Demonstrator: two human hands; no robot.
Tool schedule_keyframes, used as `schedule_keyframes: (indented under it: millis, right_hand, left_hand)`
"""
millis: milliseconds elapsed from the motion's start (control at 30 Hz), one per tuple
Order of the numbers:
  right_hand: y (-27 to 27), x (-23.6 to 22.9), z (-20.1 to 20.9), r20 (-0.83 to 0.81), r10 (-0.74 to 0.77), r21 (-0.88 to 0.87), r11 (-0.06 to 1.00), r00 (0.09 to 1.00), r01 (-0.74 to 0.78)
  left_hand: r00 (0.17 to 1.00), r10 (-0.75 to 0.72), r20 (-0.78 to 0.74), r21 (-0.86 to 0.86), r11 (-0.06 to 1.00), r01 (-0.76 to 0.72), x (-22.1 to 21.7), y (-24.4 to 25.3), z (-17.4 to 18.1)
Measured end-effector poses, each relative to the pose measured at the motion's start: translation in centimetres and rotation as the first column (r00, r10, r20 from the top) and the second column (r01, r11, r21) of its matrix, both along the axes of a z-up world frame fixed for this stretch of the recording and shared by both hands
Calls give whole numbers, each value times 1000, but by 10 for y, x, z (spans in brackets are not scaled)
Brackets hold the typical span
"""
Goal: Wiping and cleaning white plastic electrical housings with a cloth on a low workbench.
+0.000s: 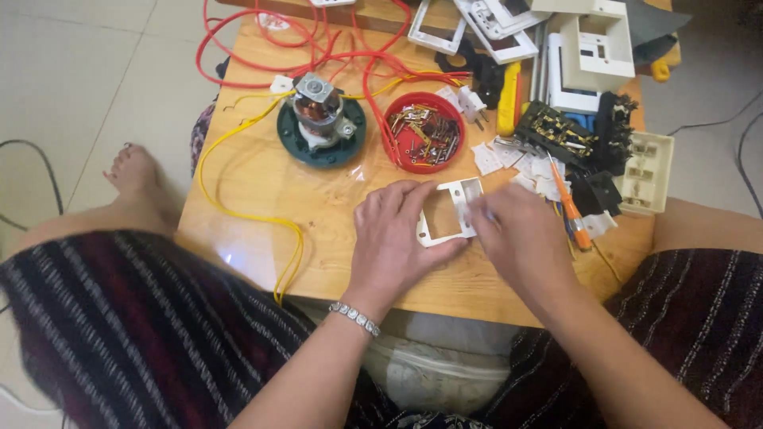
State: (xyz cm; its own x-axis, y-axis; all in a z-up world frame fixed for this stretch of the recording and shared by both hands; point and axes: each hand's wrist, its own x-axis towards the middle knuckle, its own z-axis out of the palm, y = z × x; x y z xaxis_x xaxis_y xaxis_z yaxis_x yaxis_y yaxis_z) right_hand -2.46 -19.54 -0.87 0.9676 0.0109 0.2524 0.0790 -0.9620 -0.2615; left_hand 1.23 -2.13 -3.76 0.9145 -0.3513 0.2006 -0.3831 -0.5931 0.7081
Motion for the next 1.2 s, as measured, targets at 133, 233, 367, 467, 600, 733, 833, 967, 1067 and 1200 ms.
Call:
schedule_keyframes:
  millis: [133, 233, 367, 467, 600, 733, 833, 967, 1067, 1200]
  right_hand:
    - [4, 23, 1, -27, -11, 99, 995, 1000, 14]
    - [4, 19, 4, -79, -44, 181, 982, 996, 57]
    - [3, 0, 12, -47, 28, 156, 988, 998, -20]
    - [1, -6, 16, -68, 16, 153, 988, 998, -6]
    - [-13, -3, 8, -72, -81, 229, 969, 994, 95]
    - [-8, -14, 10, -49, -102, 251, 962, 994, 111]
    - [-1, -21, 3, -80, -101, 199, 973, 992, 116]
    - [13, -19, -15, 55, -142, 216, 968, 988, 127]
    - [36, -24, -12, 55, -113, 282, 955, 992, 93]
    - [46, -24, 0, -15, -86, 340, 936, 996, 86]
  left_hand:
    - [997, 82, 5, -45, 996, -82, -1, 1, 6]
    - [996, 90, 24, -32, 996, -89, 1, 1, 4]
    - [997, 81, -18, -12, 997, -81, 2, -1, 3]
    - [998, 60, -22, 15, 998, -60, 1, -2, 3]
    - [998, 20, -57, 6, 1000, -19, 3, 1, 5]
    - [992, -30, -122, -25, 999, 27, 4, 7, 14]
    - [980, -61, -188, -109, 993, 41, 4, 14, 16]
    - [981, -68, -182, -61, 996, 57, 7, 15, 16]
    - [985, -70, -156, -38, 997, 65, 6, 16, 10]
    - [989, -64, -134, -31, 998, 60, 10, 15, 2]
